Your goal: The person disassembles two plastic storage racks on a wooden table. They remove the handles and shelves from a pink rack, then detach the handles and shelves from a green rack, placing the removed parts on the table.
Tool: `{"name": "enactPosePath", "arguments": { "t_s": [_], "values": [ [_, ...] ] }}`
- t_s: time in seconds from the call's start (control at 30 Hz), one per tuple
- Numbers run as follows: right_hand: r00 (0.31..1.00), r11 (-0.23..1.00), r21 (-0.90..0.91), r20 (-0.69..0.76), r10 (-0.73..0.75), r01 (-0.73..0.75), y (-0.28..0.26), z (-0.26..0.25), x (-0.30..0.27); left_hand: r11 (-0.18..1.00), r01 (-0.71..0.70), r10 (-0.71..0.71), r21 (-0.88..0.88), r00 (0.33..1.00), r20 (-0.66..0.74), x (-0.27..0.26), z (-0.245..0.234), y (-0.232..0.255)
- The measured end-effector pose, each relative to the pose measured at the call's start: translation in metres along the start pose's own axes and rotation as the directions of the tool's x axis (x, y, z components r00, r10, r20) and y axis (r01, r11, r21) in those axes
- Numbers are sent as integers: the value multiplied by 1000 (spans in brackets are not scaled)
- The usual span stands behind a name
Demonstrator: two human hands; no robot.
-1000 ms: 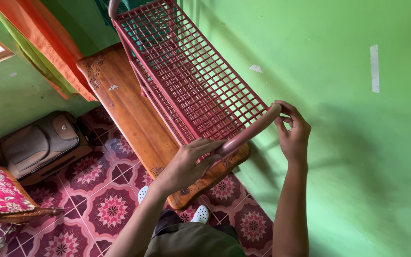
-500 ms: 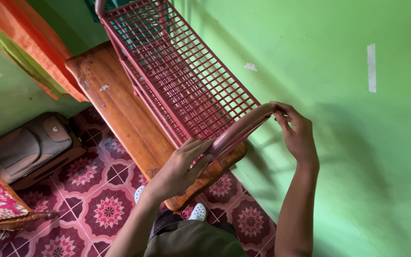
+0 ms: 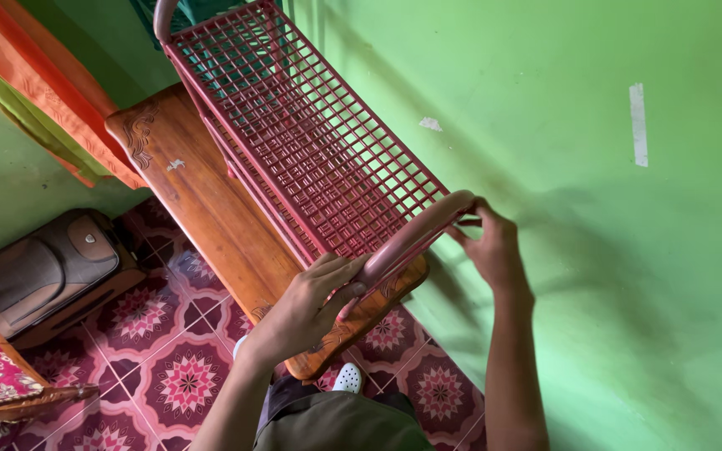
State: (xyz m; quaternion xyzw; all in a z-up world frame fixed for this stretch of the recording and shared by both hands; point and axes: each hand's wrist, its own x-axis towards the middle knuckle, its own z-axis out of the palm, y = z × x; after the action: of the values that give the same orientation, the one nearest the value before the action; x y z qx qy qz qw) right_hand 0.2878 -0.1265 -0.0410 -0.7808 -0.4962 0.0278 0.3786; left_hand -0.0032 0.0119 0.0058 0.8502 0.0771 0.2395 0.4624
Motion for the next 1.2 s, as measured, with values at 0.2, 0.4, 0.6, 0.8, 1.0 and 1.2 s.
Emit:
{"name": "enactPosePath", "arguments": {
  "t_s": [0.2,0.4,0.6,0.8,1.0,1.2],
  "values": [
    [937,993,74,-343,-58,88,-12,35,-7,1000,14,-14,1,999,32,2,-1,-1],
    [900,990,-29,-414,-136,136,-7,44,-2,1000,23,-22,-15,999,24,4,-3,3],
    [952,995,20,-293,-85,94,-14,33,-2,998,65,-65,-14,998,-7,12,3,16],
    [966,846,472,-52,-254,248,-29,-18,2,910,296,-298,-289,954,39,45,26,25],
    [998,818,573,18,-64,42,-35,-11,40,873,418,-422,-250,906,41,60,45,14],
    [998,887,458,-22,-52,57,-31,8,50,896,403,-411,-188,911,-5,61,53,9]
  ]
}}
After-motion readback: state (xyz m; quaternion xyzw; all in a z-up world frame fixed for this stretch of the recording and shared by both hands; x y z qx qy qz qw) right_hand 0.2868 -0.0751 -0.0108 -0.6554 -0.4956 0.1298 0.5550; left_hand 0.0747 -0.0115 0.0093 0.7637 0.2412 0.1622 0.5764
